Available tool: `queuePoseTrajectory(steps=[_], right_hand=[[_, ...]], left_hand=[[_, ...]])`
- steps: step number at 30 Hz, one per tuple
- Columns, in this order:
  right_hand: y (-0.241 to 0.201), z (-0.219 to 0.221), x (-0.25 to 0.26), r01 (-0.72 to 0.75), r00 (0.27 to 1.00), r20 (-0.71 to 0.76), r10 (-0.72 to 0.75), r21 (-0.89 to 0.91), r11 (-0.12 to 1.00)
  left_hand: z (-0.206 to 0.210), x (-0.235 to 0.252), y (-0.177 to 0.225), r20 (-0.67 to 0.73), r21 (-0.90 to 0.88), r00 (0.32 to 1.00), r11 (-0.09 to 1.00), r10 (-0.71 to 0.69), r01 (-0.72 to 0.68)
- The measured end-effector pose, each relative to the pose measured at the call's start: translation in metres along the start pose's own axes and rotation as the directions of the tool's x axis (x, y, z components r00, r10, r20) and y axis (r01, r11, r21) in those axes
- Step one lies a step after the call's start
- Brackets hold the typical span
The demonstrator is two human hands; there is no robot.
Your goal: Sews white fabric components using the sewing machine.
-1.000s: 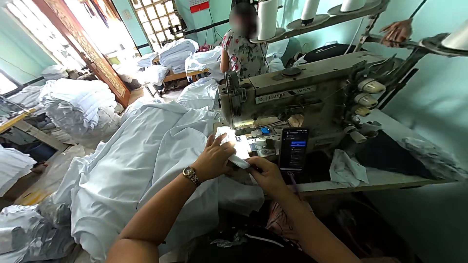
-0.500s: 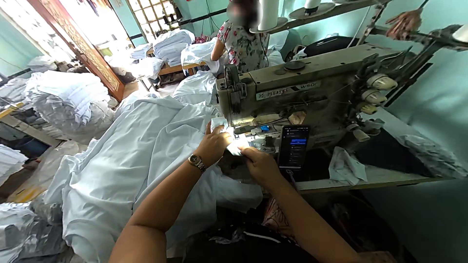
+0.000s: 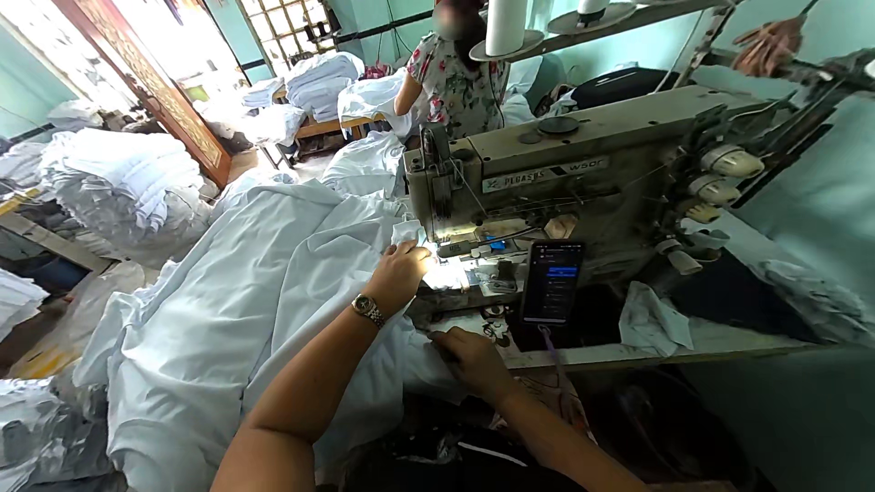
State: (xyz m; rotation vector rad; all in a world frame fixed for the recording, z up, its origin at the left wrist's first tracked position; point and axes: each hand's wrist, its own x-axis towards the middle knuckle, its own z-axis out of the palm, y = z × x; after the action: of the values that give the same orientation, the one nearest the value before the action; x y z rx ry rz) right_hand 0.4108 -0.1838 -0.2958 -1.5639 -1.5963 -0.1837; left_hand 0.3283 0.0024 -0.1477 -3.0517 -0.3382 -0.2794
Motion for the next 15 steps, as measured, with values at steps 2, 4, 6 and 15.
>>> queuePoseTrajectory(steps=[2, 4, 6, 15], right_hand=[[-0.002, 0.002, -0.001, -0.022, 1.000, 0.020, 0.023, -0.033, 0.999], [-0.004, 0.001, 0.001, -0.048, 0.999, 0.019, 0.049, -0.050, 0.998], [-0.004, 0.001, 0.002, -0.062, 0.998, 0.009, 0.062, -0.054, 0.997], [-0.003, -0.001, 0.001, -0.088, 0.994, 0.056, 0.089, -0.020, 0.996]], left_hand=[[0.001, 0.000, 0.000, -0.007, -0.055, 1.000, 0.998, -0.011, 0.011], [0.001, 0.003, 0.000, -0.031, -0.108, 0.999, 0.994, -0.038, 0.034], [0.000, 0.008, -0.001, -0.067, -0.144, 0.997, 0.989, -0.039, 0.029], [0.000, 0.044, -0.053, 0.006, -0.114, 0.994, 0.987, -0.113, 0.113]])
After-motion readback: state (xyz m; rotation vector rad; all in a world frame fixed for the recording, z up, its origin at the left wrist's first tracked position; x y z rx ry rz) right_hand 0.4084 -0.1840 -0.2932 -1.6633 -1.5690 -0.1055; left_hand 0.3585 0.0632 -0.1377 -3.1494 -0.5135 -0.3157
